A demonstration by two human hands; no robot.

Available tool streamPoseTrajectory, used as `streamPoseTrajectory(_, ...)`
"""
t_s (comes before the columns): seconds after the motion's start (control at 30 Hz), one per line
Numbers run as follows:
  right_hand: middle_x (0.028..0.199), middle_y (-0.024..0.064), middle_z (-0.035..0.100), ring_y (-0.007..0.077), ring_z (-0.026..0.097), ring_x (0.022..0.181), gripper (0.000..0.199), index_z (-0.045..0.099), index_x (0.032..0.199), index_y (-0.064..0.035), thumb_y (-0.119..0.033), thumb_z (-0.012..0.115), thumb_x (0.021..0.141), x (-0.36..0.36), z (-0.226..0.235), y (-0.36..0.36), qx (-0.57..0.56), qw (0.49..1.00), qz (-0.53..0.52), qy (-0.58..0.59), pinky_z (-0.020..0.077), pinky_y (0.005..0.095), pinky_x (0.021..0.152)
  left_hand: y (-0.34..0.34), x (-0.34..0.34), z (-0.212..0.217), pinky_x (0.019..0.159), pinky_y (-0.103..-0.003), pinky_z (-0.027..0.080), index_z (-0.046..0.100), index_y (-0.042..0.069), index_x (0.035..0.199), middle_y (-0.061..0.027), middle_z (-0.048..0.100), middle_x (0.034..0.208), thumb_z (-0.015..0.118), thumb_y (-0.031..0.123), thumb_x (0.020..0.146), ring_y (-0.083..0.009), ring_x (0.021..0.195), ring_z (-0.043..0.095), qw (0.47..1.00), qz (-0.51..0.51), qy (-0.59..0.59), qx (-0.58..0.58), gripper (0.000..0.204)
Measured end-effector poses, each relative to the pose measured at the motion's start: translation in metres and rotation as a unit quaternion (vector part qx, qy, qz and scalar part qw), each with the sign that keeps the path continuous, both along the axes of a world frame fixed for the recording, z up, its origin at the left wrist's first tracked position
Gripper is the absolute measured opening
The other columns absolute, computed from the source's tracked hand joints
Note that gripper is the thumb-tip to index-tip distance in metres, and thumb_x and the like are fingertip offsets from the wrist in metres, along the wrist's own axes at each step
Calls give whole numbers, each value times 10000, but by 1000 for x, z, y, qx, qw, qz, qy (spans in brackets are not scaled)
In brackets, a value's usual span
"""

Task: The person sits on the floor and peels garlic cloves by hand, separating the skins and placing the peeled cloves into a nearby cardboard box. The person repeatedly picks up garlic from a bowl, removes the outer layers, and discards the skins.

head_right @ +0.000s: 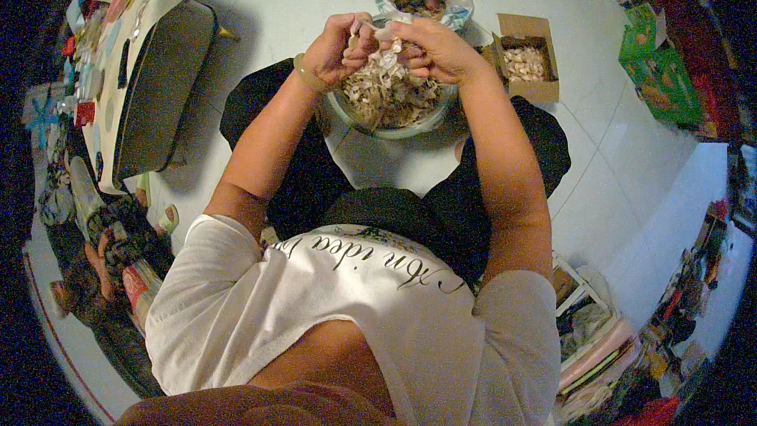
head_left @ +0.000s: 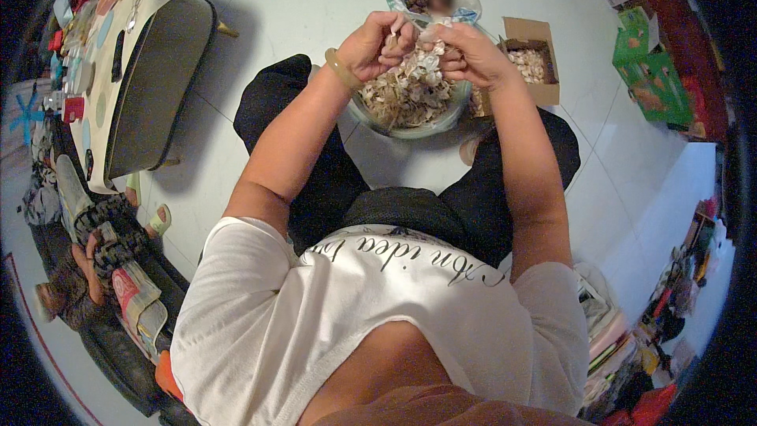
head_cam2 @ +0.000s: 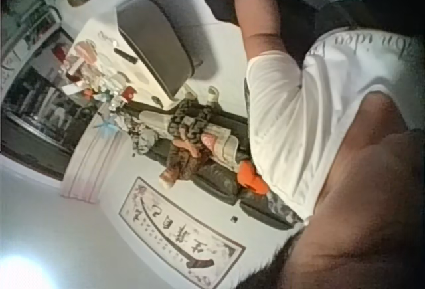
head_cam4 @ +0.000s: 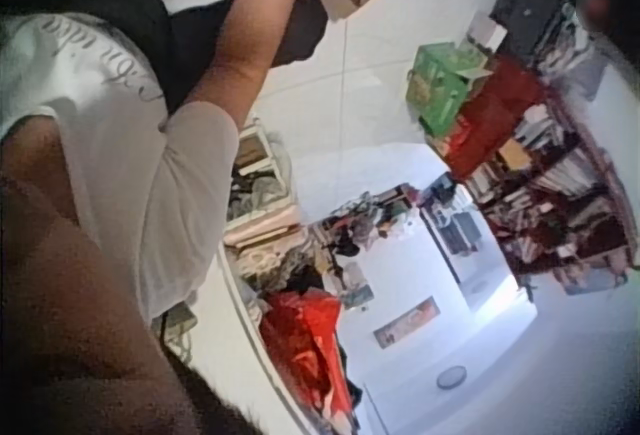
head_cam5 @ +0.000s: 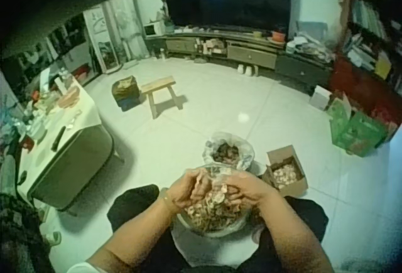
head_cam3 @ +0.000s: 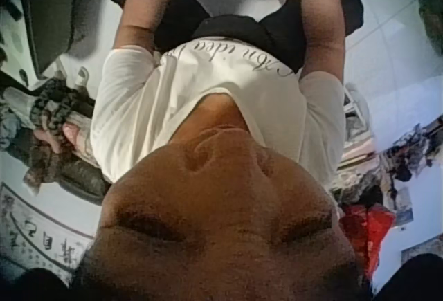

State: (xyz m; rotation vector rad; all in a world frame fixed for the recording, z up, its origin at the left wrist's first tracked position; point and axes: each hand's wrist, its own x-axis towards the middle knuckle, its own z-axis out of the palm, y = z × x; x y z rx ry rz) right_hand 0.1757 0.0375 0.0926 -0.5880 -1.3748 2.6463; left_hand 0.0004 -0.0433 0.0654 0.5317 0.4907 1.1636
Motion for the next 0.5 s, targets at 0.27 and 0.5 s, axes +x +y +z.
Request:
streamPoseTrajectory(0.27,846,114,586,181,538,790,404,553,956,-14,-340,580,719,-3,-41,6,535,822,-109,-162,415,278,717,4,0,5,361,-141,222,490,60,855,36,371,619,444,299,826,-25,450,276,990,135,39,-19,245)
streamPoseTrajectory(0.5,638,-8,517,75,464,609,291,577,809,-27,-314,561,759,-15,-23,-5,375,912,-146,-74,383,224,564,4,7,1,419,-157,235,526,51,942,62,378,601,455,279,833,-26,486,297,962,145,233,13,262)
